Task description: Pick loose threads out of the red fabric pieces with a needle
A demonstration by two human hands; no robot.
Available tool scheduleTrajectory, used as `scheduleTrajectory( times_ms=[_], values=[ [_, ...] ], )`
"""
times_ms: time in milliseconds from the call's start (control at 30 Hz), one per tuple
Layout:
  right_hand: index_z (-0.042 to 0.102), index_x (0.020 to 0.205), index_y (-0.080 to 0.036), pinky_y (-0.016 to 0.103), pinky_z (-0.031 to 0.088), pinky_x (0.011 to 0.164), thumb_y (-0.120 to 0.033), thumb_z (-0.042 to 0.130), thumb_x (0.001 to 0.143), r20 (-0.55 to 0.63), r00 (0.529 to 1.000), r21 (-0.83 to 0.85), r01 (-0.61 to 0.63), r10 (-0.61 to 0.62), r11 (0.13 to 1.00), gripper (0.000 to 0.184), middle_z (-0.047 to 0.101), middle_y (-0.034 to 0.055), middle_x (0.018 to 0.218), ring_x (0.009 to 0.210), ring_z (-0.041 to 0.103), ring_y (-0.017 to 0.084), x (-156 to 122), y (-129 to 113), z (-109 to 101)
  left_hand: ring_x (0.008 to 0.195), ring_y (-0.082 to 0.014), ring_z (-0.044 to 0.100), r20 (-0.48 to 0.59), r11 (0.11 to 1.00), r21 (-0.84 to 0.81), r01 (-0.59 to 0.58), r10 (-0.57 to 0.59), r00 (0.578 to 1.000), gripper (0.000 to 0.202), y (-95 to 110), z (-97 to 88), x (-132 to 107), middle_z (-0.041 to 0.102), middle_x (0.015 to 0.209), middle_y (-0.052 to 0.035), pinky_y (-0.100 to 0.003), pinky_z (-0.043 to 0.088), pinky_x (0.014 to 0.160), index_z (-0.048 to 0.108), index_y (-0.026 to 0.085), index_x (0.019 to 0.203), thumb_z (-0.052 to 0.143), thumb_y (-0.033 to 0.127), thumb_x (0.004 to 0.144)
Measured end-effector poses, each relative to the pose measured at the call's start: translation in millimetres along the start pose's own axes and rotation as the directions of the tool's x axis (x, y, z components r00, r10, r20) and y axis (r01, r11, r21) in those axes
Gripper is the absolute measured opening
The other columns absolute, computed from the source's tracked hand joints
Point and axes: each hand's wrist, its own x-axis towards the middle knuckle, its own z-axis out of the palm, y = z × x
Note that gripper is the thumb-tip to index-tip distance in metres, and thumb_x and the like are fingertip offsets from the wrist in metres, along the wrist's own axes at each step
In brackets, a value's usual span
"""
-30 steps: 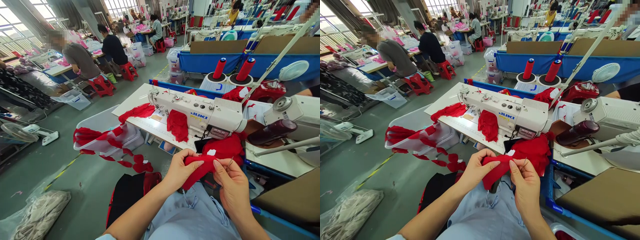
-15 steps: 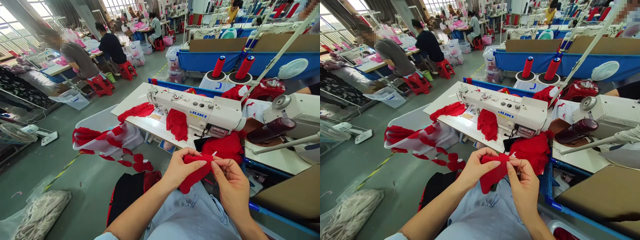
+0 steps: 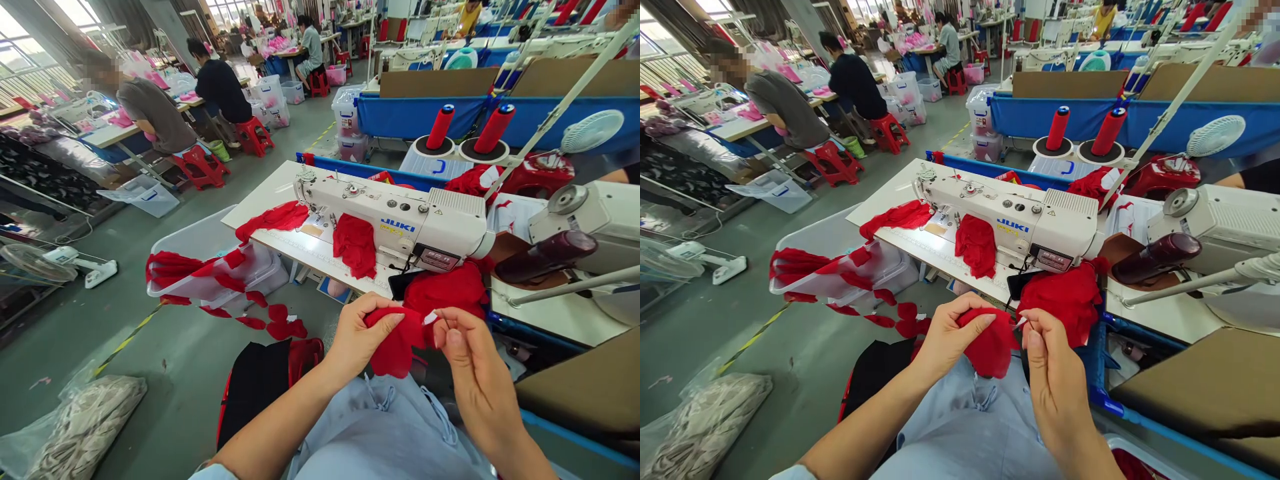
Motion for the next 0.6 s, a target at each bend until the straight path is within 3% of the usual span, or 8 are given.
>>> scheduleTrajectory(
  times_ms=[167,333,600],
  values=[
    [0.064,0.123,-0.023,0.02,0.048,0.062,-0.011,0.043,0.094,0.123,0.952,-0.239,0.301,-0.279,0.923,0.038,0.068,0.0032,0.088,0.07,0.065,0.011,-6.2,-1.7,-3.9,0.077,-0.0159,0.059,-0.012,0.999,0.044,-0.023,0.024,1.0,0.01,1.5,0.6,-1.2,0.066,0.08,-0.004,-0.027,0.045,0.074,0.073,0.016,0.08,0.069,0.024,0.079],
    [0.069,0.12,-0.022,0.02,0.046,0.062,-0.002,0.047,0.09,0.067,0.932,-0.369,0.354,-0.355,0.859,0.043,0.071,0.0028,0.089,0.071,0.067,0.011,-6.3,-0.8,0.3,0.072,-0.0148,0.058,-0.015,0.998,0.059,0.005,-0.004,1.0,0.01,5.8,2.2,-4.7,0.065,0.075,-0.0034,-0.025,0.045,0.069,0.072,0.014,0.077,0.068,0.023,0.078],
    [0.07,0.121,-0.025,0.02,0.046,0.059,-0.004,0.049,0.09,0.055,0.92,-0.366,0.38,-0.388,0.85,0.043,0.073,0.002,0.086,0.068,0.068,0.011,-2.9,-4.0,-0.5,0.072,-0.0149,0.059,-0.036,0.995,0.089,-0.045,0.048,0.998,0.008,7.1,1.5,-7.6,0.066,0.075,-0.0034,-0.025,0.046,0.069,0.073,0.016,0.077,0.067,0.021,0.078]
  ],
)
